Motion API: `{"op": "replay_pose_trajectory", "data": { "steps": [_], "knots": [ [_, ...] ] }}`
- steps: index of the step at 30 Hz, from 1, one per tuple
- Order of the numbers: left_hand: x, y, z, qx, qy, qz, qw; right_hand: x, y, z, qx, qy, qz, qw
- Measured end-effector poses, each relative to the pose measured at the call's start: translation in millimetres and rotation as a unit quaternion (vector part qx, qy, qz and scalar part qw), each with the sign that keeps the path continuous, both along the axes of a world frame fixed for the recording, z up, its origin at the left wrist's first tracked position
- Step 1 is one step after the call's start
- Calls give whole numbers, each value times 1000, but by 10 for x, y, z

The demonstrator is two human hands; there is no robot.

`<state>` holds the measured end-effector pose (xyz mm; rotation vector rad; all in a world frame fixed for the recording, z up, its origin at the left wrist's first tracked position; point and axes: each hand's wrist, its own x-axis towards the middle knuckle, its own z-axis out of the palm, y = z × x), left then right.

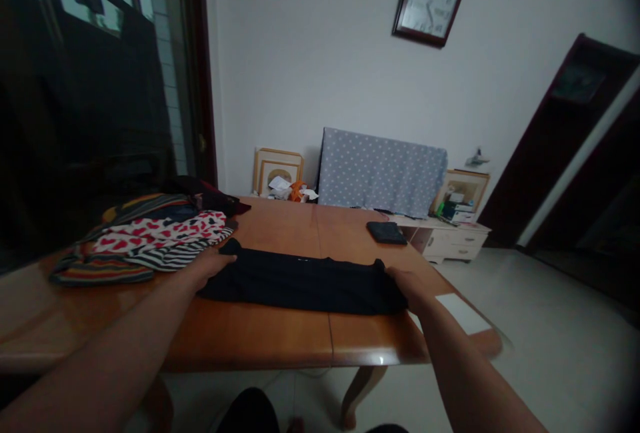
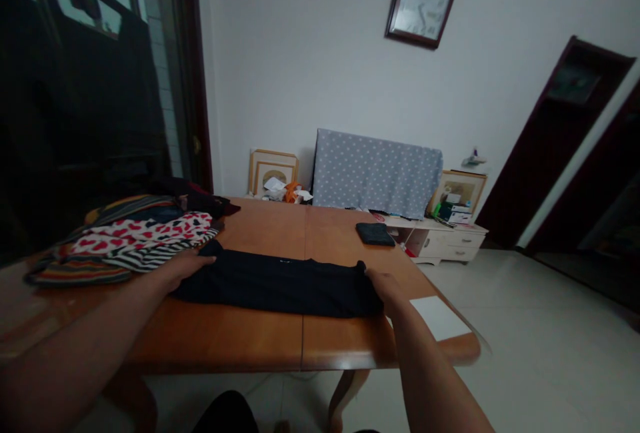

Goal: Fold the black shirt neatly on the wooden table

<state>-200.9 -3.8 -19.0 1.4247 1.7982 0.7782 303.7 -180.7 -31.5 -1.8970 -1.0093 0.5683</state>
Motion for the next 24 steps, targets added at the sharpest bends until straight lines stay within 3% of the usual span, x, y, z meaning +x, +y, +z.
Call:
{"op": "replay_pose_trajectory", "data": {
  "steps": [3,6,13,16,19,24],
  "knots": [
    [-56,83,46,-87,-62,20,994,22,138,-28,-61,-28,21,998],
    [-108,190,22,-117,-100,1,988,48,295,-87,-78,-63,23,995],
    [95,467,-74,64,9,-14,998,298,687,-133,-23,-124,-22,992],
    [282,648,-100,96,1,-5,995,388,868,-110,-12,-152,-40,987],
    [410,830,-139,124,51,13,991,441,1017,-119,-16,-176,-45,983],
    [409,980,-270,138,111,0,984,526,1139,-204,-38,-216,-28,975]
  ]
}}
